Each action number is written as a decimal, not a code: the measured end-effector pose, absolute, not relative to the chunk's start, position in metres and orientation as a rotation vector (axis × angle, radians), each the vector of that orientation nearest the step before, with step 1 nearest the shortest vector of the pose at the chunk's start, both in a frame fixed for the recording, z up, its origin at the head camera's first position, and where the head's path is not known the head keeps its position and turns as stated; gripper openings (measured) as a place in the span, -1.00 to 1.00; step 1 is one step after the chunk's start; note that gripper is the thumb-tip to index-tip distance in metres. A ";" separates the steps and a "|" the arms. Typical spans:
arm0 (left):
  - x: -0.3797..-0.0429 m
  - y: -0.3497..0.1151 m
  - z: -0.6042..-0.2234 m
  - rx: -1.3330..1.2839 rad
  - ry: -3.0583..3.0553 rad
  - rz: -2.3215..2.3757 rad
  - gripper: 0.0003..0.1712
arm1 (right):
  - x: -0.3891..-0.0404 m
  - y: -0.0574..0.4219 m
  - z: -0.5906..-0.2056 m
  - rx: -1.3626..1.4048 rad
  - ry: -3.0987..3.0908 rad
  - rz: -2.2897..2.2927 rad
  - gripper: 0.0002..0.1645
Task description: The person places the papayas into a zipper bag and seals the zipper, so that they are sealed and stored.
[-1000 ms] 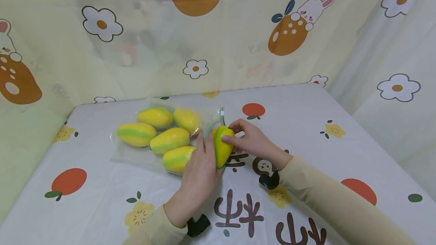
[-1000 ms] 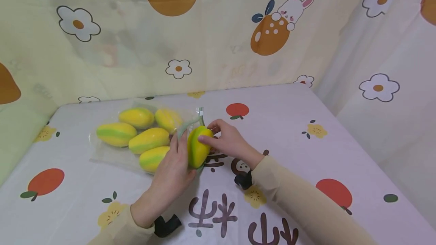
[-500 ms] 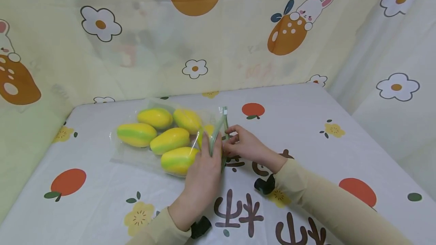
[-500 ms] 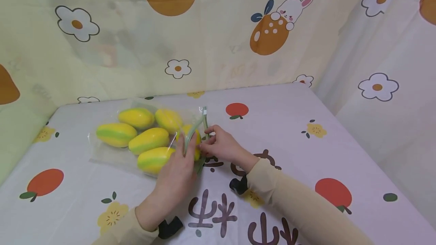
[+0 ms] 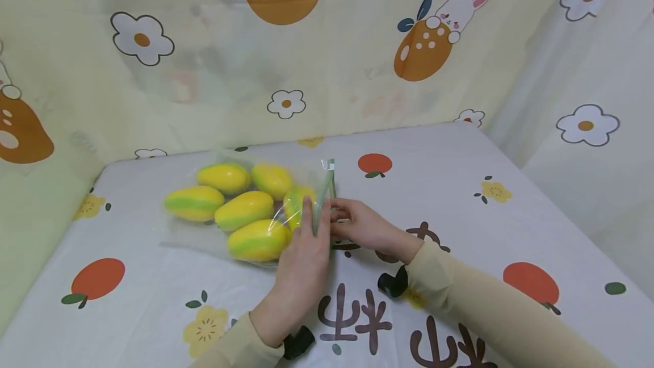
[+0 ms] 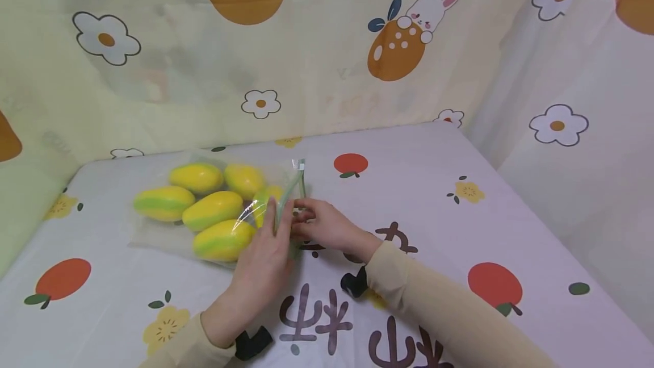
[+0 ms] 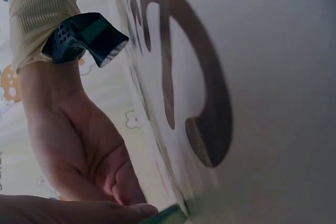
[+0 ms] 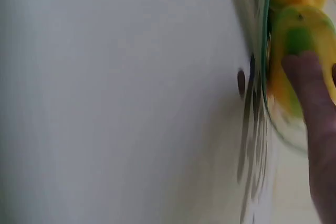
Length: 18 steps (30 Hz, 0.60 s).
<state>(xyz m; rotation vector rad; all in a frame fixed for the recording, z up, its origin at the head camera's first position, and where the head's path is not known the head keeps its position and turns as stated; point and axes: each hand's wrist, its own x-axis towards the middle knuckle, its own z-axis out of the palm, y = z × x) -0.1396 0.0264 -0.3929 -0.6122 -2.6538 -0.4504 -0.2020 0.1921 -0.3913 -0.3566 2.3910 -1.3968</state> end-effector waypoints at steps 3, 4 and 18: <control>-0.140 0.026 -0.394 -0.631 -2.672 -0.486 -0.14 | -0.200 0.199 -0.390 -0.504 2.283 -1.377 -0.32; -0.140 0.025 -0.393 -0.637 -2.681 -0.497 -0.13 | -0.200 0.201 -0.389 -0.531 2.261 -1.371 -0.32; -0.141 0.022 -0.393 -0.685 -2.831 -0.555 0.03 | -0.233 0.264 -0.360 -0.212 2.434 -1.550 -0.52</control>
